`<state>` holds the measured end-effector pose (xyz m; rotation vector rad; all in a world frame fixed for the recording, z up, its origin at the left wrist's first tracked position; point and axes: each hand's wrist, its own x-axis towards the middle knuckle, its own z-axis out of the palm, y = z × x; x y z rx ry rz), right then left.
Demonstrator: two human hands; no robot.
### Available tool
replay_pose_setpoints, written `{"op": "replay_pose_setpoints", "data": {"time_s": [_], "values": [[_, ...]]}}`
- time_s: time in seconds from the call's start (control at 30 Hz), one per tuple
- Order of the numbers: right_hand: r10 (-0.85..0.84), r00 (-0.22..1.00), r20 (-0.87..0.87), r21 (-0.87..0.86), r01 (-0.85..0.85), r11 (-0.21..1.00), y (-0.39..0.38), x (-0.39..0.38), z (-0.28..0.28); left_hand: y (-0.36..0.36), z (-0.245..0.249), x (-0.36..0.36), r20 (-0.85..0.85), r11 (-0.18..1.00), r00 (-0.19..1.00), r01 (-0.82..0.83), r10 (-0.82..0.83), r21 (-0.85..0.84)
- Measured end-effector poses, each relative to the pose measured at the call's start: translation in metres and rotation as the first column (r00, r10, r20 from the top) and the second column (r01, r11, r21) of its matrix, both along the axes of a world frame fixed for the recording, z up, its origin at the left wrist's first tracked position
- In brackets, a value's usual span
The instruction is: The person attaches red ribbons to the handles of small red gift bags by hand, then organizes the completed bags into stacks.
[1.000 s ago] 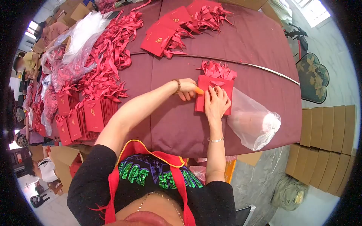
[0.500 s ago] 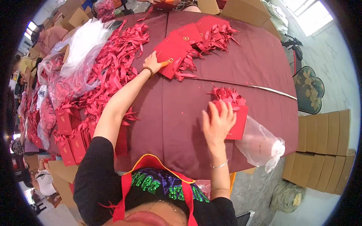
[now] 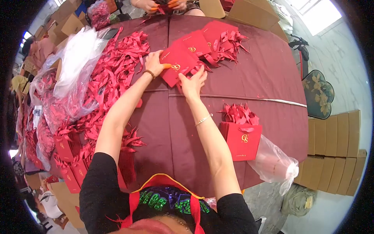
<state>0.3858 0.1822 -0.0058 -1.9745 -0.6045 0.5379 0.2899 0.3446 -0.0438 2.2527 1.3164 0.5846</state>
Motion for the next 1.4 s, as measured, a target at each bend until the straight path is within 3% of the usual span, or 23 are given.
{"op": "replay_pose_setpoints", "data": {"time_s": [0.07,0.1,0.13,0.23,0.3,0.37,0.43,0.47,0.53,0.67,0.8,0.87,0.9,0.93,1.0,1.03,1.13,1.17,1.23,1.27,1.33,1.37,1.4], "values": [[-0.015,1.0,0.012,-0.076,0.016,0.997,0.009,0.007,0.001,0.023,-0.016,0.005,0.019,0.989,0.998,0.063,-0.061,-0.133],[-0.037,0.998,0.057,-0.105,0.043,0.993,0.015,0.01,0.002,0.033,-0.017,0.006,0.197,0.944,0.974,0.167,-0.112,-0.285],[-0.032,0.98,0.197,-0.134,0.059,0.989,0.019,0.017,0.005,0.037,-0.022,0.009,0.199,0.943,0.973,0.173,-0.119,-0.285],[-0.012,0.915,0.403,-0.106,0.059,0.993,0.035,0.052,0.01,0.033,-0.009,0.006,-0.084,0.985,0.994,0.059,-0.073,-0.162],[0.031,0.883,0.468,-0.133,0.036,0.99,0.046,0.081,0.011,0.035,-0.009,0.007,-0.094,0.967,0.991,0.072,-0.097,-0.243],[0.176,0.832,0.526,-0.303,-0.009,0.953,0.054,0.104,0.017,0.043,-0.02,0.01,-0.099,0.945,0.988,0.081,-0.118,-0.318],[0.179,0.786,0.592,-0.326,0.031,0.945,0.06,0.128,0.013,0.05,-0.036,0.012,0.246,0.888,0.94,0.312,-0.236,-0.338],[0.142,0.768,0.624,-0.298,0.066,0.952,0.065,0.142,0.008,0.052,-0.04,0.013,0.249,0.888,0.941,0.309,-0.231,-0.342],[0.015,0.817,0.576,-0.224,0.14,0.964,0.073,0.174,0.005,0.048,-0.019,0.011,0.531,0.756,0.799,0.526,-0.284,-0.388],[-0.089,0.932,0.352,-0.127,0.141,0.982,0.076,0.244,-0.003,0.061,0.017,0.033,0.671,0.714,0.724,0.555,-0.163,-0.426],[-0.122,0.982,0.145,-0.063,0.132,0.989,0.08,0.28,-0.008,0.096,0.007,0.065,0.676,0.779,0.718,0.515,-0.164,-0.358],[-0.126,0.99,-0.058,-0.021,0.125,0.992,0.078,0.28,-0.01,0.124,-0.022,0.074,0.486,0.85,0.8,0.49,-0.352,-0.191],[-0.12,0.979,-0.165,0.001,0.122,0.993,0.077,0.277,-0.011,0.113,-0.005,0.069,0.639,0.673,0.711,0.629,-0.294,-0.39],[0.009,0.931,-0.365,-0.062,-0.034,0.998,0.071,0.271,-0.004,0.104,-0.004,0.068,0.619,0.643,0.717,0.645,-0.321,-0.413],[0.301,0.795,-0.527,0.157,-0.257,0.954,0.076,0.271,-0.026,0.095,-0.016,0.062,0.543,0.6,0.738,0.659,-0.401,-0.452],[0.166,0.888,-0.429,0.115,-0.128,0.985,0.066,0.222,0.004,0.084,-0.017,0.057,0.514,0.548,0.725,0.686,-0.459,-0.479],[0.17,0.977,-0.131,-0.119,-0.185,0.975,0.088,0.241,-0.052,0.049,-0.014,0.038,0.494,0.558,0.734,0.677,-0.465,-0.48],[0.17,0.975,-0.139,-0.124,-0.188,0.974,0.085,0.236,-0.051,0.041,-0.01,0.034,0.504,0.564,0.732,0.678,-0.459,-0.471],[0.402,0.858,-0.319,0.072,-0.401,0.913,0.076,0.221,-0.045,0.03,-0.003,0.021,0.495,0.543,0.749,0.661,-0.44,-0.518],[0.404,0.857,-0.32,0.073,-0.403,0.912,0.073,0.22,-0.042,0.029,0.0,0.018,0.471,0.51,0.77,0.637,-0.43,-0.577],[0.463,0.707,-0.535,0.126,-0.475,0.871,0.064,0.231,-0.038,0.026,0.003,0.011,0.447,0.478,0.788,0.614,-0.424,-0.629],[0.266,0.943,-0.198,-0.137,-0.296,0.945,0.062,0.236,-0.039,0.024,0.0,0.009,0.467,0.505,0.774,0.633,-0.428,-0.587],[0.27,0.944,-0.19,-0.133,-0.297,0.946,0.054,0.23,-0.028,0.022,-0.001,0.007,0.486,0.531,0.76,0.65,-0.432,-0.544]]}}
